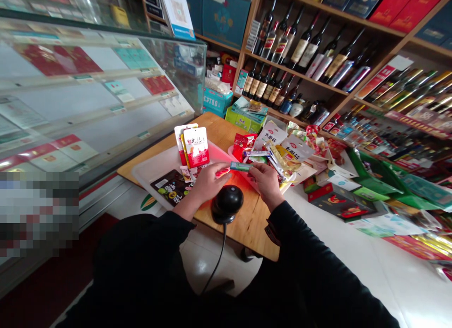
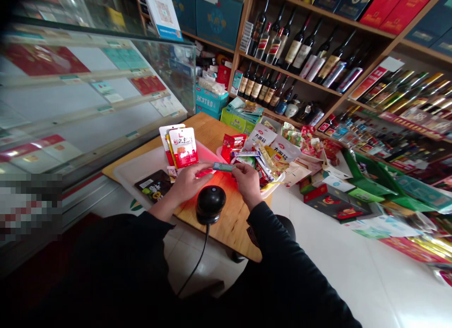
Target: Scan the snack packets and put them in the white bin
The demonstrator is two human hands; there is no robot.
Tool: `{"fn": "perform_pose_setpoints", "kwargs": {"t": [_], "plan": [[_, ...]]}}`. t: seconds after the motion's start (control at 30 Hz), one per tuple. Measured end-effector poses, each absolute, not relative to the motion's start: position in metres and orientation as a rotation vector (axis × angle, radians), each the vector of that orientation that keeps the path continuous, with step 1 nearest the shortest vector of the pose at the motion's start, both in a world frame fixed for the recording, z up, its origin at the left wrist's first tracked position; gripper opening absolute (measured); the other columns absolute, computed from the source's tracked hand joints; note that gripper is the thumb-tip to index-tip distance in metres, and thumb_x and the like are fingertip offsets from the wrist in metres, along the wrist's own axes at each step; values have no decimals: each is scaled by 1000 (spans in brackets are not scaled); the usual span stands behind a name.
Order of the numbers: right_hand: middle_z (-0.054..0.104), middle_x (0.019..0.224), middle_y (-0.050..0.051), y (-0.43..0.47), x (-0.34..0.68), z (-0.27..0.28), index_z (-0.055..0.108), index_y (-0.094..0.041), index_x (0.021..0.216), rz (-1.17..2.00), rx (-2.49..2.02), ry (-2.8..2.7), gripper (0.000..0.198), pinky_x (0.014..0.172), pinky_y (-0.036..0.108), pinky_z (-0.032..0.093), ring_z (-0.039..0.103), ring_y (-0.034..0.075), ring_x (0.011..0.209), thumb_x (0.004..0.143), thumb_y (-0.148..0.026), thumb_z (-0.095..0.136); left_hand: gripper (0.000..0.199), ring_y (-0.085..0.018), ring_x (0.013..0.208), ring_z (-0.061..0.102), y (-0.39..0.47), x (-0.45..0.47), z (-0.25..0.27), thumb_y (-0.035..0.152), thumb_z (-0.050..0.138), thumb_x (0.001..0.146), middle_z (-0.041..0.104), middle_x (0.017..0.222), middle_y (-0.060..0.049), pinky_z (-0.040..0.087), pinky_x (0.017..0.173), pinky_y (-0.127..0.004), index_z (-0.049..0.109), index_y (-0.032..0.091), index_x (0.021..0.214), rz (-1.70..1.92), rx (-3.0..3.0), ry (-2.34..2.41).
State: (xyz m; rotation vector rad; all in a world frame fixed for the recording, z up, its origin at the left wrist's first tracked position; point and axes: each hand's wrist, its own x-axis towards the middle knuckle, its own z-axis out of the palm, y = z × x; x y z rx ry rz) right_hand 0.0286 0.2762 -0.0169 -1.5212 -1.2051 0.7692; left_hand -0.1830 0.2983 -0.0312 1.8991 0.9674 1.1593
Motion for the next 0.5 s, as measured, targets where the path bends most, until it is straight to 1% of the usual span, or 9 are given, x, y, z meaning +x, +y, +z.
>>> {"fn": "perform_pose_setpoints", "kwargs": {"t": [0.1, 0.17, 0.37, 0.5], "plan": [[74, 82, 6, 279, 33, -7, 72, -14, 102, 663, -1548, -1199, 37, 64, 28, 51, 67, 18, 69, 76, -40, 68, 38, -25, 115, 69, 299, -175, -35, 34, 67, 90, 73, 125, -11, 54, 104, -43, 69, 18, 124, 1115, 1854, 974], [74, 82, 7, 280, 36, 1, 73, -14, 100, 509, -1629, -1262, 34, 66, 30, 50, 66, 19, 70, 76, -37, 68, 40, -24, 113, 70, 300, -170, -38, 34, 68, 90, 73, 124, -12, 55, 102, -42, 68, 17, 126, 1096, 1810, 957], [73, 81, 6, 288, 49, 8, 74, -17, 99, 79, -1805, -1494, 26, 68, 31, 45, 63, 20, 70, 82, -32, 61, 28, -24, 109, 71, 301, -166, -34, 31, 67, 90, 76, 117, -10, 55, 102, -42, 70, 18, 115, 1100, 1832, 1006], [73, 89, 7, 294, 55, 3, 72, -19, 99, -161, -1897, -1684, 23, 70, 31, 41, 63, 22, 78, 89, -33, 56, 23, -24, 111, 70, 302, -168, -31, 31, 66, 91, 76, 116, -9, 53, 104, -42, 72, 20, 110, 1102, 1912, 1086]]}}
